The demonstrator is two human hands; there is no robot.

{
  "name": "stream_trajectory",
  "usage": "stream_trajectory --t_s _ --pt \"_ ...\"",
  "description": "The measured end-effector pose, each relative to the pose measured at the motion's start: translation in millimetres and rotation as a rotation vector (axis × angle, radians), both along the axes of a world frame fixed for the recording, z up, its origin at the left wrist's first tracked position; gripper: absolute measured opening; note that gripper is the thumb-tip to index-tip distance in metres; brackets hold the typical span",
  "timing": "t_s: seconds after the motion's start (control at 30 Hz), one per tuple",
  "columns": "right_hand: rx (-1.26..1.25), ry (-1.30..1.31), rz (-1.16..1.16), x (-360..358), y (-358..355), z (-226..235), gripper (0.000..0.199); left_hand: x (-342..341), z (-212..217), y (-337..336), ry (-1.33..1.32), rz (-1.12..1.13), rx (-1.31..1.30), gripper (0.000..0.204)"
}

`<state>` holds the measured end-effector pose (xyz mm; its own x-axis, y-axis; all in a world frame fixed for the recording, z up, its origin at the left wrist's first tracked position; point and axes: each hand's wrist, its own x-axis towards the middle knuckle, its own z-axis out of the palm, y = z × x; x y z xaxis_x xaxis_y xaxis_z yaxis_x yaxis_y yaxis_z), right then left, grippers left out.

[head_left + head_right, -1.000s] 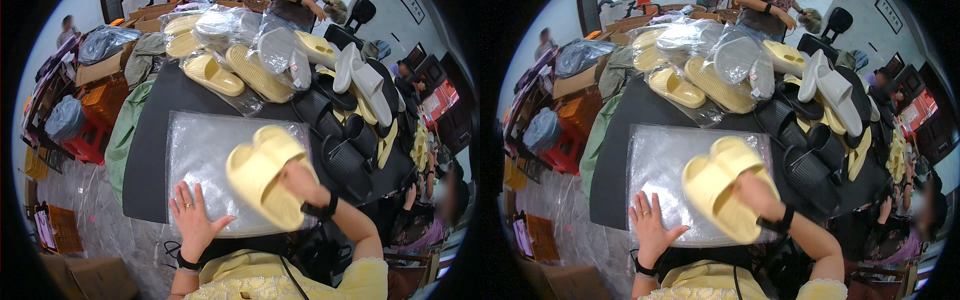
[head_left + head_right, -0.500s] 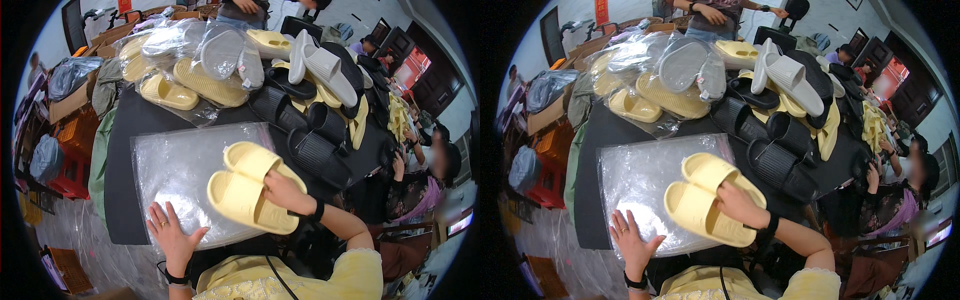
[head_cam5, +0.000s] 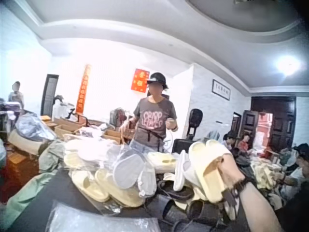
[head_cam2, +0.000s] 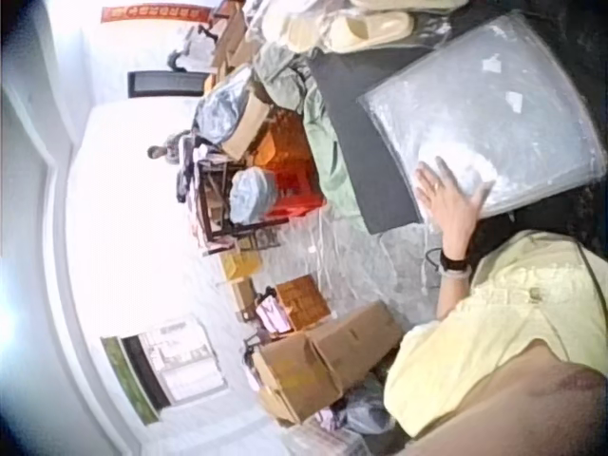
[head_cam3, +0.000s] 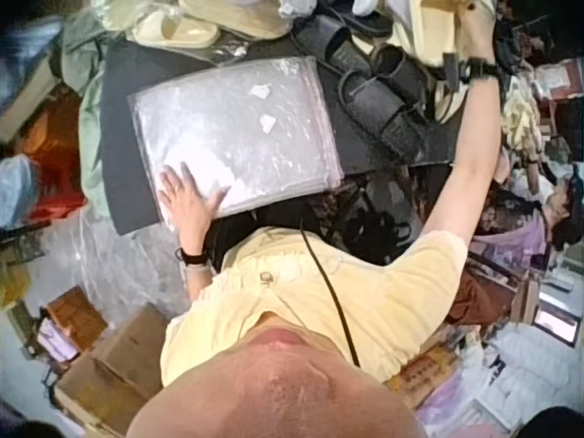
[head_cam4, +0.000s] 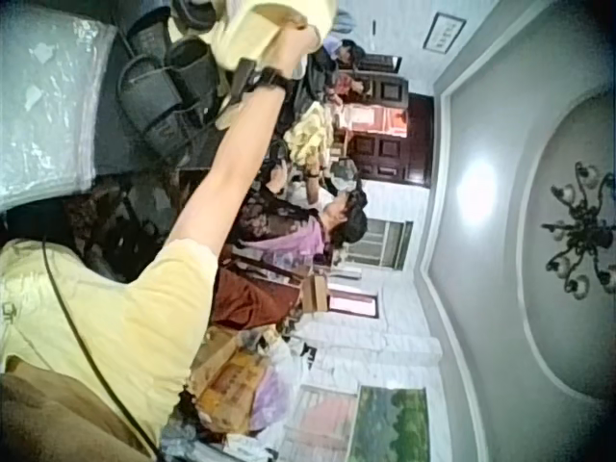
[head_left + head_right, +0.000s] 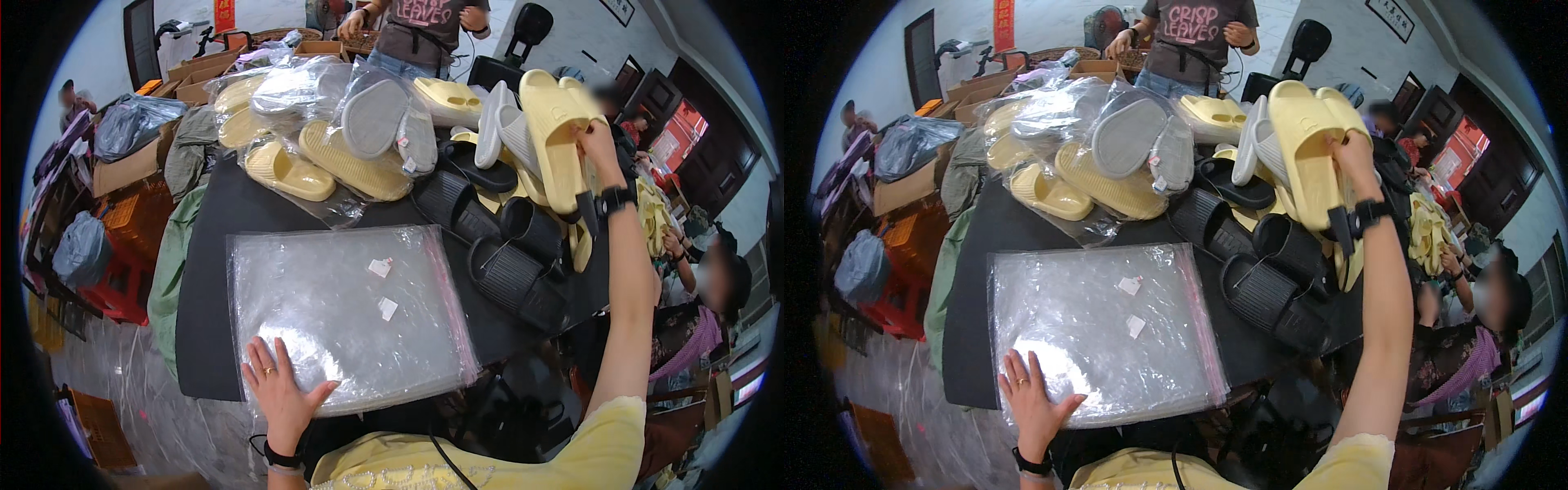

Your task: The recorder is picking up various plastic sandals (slides) from a large pile and placing them into clear plastic bags.

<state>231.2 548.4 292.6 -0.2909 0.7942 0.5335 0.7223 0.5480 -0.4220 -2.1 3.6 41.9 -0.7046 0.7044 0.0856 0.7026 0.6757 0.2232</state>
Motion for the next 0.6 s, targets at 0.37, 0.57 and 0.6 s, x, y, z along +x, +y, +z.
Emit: stream_trajectory --t_s 0.37,0.57,0.6 --pt "0.660 0.049 0.158 -94.1 -46.0 -76.2 0.042 -1.7 -0.1 -3.9 -0.002 -0.024 0.031 0.113" --pt "0.315 -0.411 0.575 -169.7 -146.6 -138.5 0.065 -4.0 -0.8 -5.2 0.013 -0.033 0.070 0.113" --pt "0.318 -0.406 0.576 -177.7 -139.3 -152.0 0.065 -4.6 -1.3 -3.4 0.014 -0.039 0.078 0.113"
